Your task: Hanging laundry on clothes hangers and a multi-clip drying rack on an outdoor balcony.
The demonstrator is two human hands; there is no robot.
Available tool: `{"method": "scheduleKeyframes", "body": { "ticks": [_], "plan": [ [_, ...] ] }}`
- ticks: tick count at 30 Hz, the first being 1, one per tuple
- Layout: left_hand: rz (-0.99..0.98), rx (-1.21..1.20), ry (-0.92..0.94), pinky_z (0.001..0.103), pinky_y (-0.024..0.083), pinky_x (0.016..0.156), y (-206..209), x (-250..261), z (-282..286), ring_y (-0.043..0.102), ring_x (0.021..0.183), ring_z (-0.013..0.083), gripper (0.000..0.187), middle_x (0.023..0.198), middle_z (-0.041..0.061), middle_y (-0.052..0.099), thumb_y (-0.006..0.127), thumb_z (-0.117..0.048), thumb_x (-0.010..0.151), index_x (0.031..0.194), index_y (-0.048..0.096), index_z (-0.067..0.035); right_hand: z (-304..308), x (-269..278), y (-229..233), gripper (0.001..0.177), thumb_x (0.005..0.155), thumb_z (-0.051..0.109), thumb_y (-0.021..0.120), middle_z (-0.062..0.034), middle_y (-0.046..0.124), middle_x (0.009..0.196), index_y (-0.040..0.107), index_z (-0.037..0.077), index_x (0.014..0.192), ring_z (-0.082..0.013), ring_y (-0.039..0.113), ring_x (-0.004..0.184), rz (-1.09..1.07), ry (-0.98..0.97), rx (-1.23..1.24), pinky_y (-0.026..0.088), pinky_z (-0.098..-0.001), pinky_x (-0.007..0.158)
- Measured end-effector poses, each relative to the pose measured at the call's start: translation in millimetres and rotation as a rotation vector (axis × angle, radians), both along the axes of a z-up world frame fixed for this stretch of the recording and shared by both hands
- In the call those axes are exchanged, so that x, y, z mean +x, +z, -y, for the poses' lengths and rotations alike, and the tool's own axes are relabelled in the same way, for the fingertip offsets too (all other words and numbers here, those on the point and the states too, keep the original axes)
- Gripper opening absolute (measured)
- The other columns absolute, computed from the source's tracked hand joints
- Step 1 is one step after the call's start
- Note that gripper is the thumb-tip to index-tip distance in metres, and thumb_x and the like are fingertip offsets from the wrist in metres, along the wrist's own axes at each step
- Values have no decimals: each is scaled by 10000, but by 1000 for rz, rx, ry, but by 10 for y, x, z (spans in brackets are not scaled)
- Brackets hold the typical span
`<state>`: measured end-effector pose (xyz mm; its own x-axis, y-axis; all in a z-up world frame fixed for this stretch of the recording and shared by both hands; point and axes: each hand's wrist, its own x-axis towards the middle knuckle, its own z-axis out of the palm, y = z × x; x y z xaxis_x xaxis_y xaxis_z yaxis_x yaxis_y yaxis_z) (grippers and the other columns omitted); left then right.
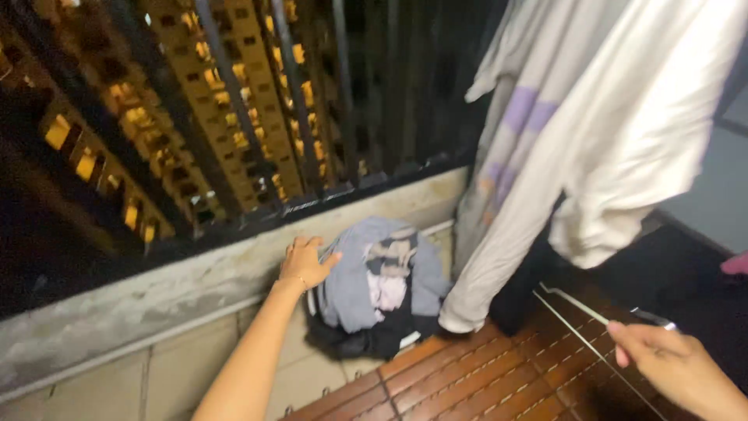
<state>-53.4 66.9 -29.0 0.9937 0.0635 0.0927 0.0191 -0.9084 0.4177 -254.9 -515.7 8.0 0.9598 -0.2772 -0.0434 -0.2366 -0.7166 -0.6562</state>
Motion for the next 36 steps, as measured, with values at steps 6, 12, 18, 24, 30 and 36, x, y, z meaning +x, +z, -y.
{"method": "scheduleKeyframes", "body": {
  "ticks": [6, 12, 18, 24, 30, 36],
  "plan": [
    [-409, -218, -73, 403, 333, 1217, -695, -308, -288, 421, 1466, 333, 1350, 1571, 212, 421, 879, -733, 481, 1529, 378, -45, -231, -144, 476, 476, 999, 484, 585, -54, 625, 681, 720, 91, 768, -140, 565, 694, -314, 184, -340, 503, -289, 704],
    [-151, -437, 63, 382, 352, 1181, -895, -472, 461, 422, 1423, 367, 1323, 1526, 265, 415, 932, -583, 470, 1465, 354, 70, -1273, -285, 1438, 431, 975, 433, 575, -47, 666, 698, 747, 69, 821, -124, 598, 672, -143, 285, -85, 507, -272, 668],
    [163, -500, 464, 456, 569, 810, -1172, 310, 145, 698, 898, 427, 386, 904, 282, 716, 709, -224, 614, 913, 754, 15, -1933, 609, 576, 399, 950, 381, 573, -40, 707, 714, 778, 47, 874, -108, 630, 650, 87, 353, 172, 510, -258, 632],
    [443, -1295, 5, 307, 438, 482, 752, 507, 172, 567, 561, 140, 237, 671, 32, 600, 528, 51, 669, 855, 659, -15, -2237, 1057, 49, 375, 1010, 430, 520, 13, 478, 603, 658, 104, 886, -120, 316, 428, -190, -24, 724, 209, -305, 390],
    [623, -1388, -203, 311, 479, 567, 2148, 322, 495, 598, 641, 165, 376, 783, 75, 649, 534, 59, 658, 1003, 673, 2, -2510, 1046, -13, 400, 1033, 453, 561, -53, 589, 622, 575, 61, 953, -128, 336, 421, -64, 81, 866, 239, -303, 372],
    [651, -1619, -332, 377, 599, 723, 2831, -197, 384, 654, 820, 248, 456, 933, 114, 654, 544, 34, 551, 995, 628, -27, -2677, 1156, -284, 352, 997, 462, 520, -28, 728, 758, 608, 124, 1042, -99, 466, 448, 39, 108, 569, 353, -270, 393]
  ]
}}
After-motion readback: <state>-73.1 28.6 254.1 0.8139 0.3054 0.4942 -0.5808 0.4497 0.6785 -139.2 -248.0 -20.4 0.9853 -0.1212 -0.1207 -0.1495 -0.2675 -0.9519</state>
